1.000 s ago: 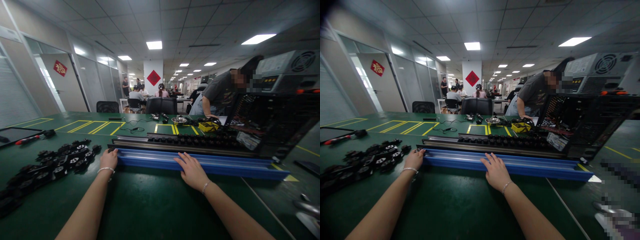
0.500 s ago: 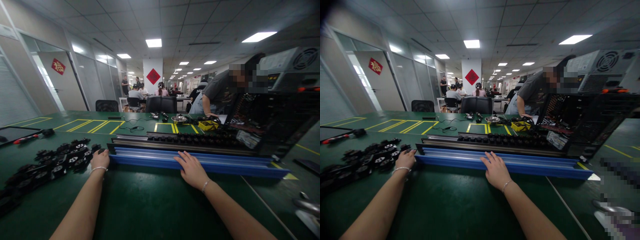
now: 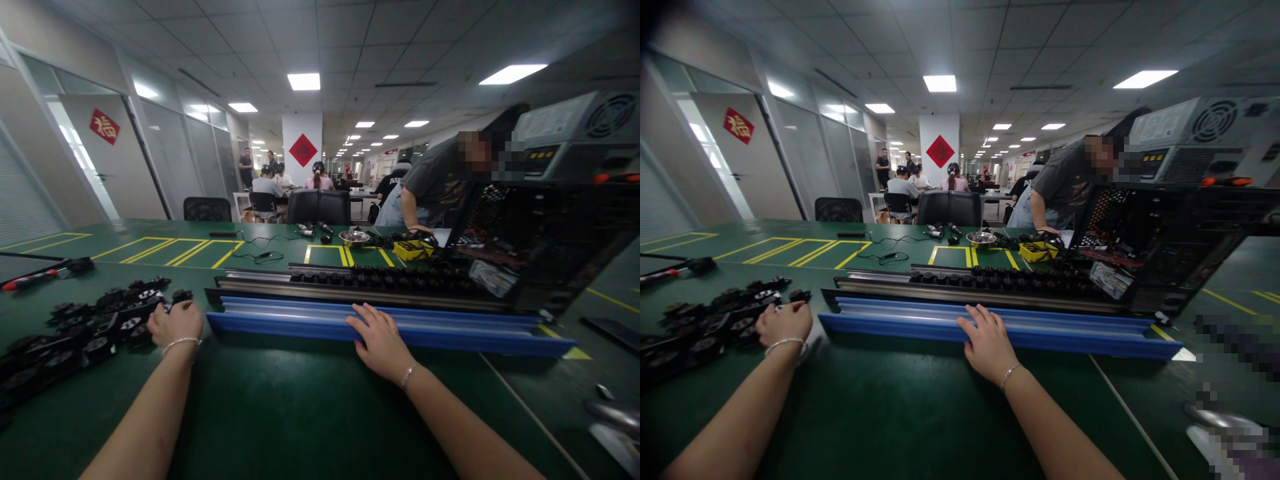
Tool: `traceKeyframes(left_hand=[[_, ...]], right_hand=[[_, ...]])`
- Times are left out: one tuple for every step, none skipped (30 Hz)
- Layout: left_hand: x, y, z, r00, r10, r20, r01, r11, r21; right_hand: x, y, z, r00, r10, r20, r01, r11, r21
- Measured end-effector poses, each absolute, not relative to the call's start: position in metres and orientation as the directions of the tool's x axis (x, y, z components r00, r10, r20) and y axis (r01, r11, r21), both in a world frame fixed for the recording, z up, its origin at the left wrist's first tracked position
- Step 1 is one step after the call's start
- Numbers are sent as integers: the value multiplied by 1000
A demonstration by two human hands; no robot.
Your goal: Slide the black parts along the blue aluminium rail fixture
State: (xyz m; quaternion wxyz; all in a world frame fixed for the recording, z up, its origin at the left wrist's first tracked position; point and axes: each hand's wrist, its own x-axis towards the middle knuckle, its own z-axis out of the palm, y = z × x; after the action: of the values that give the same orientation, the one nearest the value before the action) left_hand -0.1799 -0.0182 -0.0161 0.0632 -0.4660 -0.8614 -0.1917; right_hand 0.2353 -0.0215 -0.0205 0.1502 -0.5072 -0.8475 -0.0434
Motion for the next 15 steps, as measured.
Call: traceKeyframes(left_hand=[[-176,-13,-10,-561,766,313,826,494,271],[-172,-6,-3,-516,794,322,854,449,262],[-166,1,3,-438,841,317,895,373,246],[-160,10,8,-352,888,297,929,292,229],[-152,19,11,-258,930,262,955,206,212],[-143,29,13,-195,952,234,969,150,196],[-134,38,14,-131,969,210,980,94,177],[-125,48,12,-78,979,188,986,48,159],[-116,57,10,-38,985,168,990,14,143],[-108,66,8,-14,989,148,992,-5,129],[-100,75,6,-2,992,127,993,-13,117],[-94,84,4,0,995,104,994,-11,109],[-88,92,3,1,997,77,994,-9,105],[-83,99,3,6,999,46,995,-11,103],[-79,106,4,18,1000,15,994,-19,105]], right_hand=[[235,-22,-21,-438,847,302,873,481,-82],[235,-22,-21,-435,847,306,873,480,-86],[234,-22,-21,-432,848,308,874,477,-88],[234,-22,-21,-428,849,309,876,474,-91],[234,-22,-22,-422,852,311,878,469,-93],[233,-22,-22,-416,853,316,880,465,-96],[233,-22,-23,-411,853,322,881,462,-98],[233,-22,-23,-408,851,330,882,461,-100],[233,-23,-23,-406,849,337,881,462,-101],[233,-23,-23,-406,848,341,881,462,-101],[233,-23,-22,-408,847,341,880,465,-100],[233,-24,-22,-408,849,335,881,463,-99],[233,-24,-22,-408,852,327,883,460,-97],[233,-25,-21,-406,856,320,885,456,-97],[232,-25,-21,-406,857,316,885,455,-97]])
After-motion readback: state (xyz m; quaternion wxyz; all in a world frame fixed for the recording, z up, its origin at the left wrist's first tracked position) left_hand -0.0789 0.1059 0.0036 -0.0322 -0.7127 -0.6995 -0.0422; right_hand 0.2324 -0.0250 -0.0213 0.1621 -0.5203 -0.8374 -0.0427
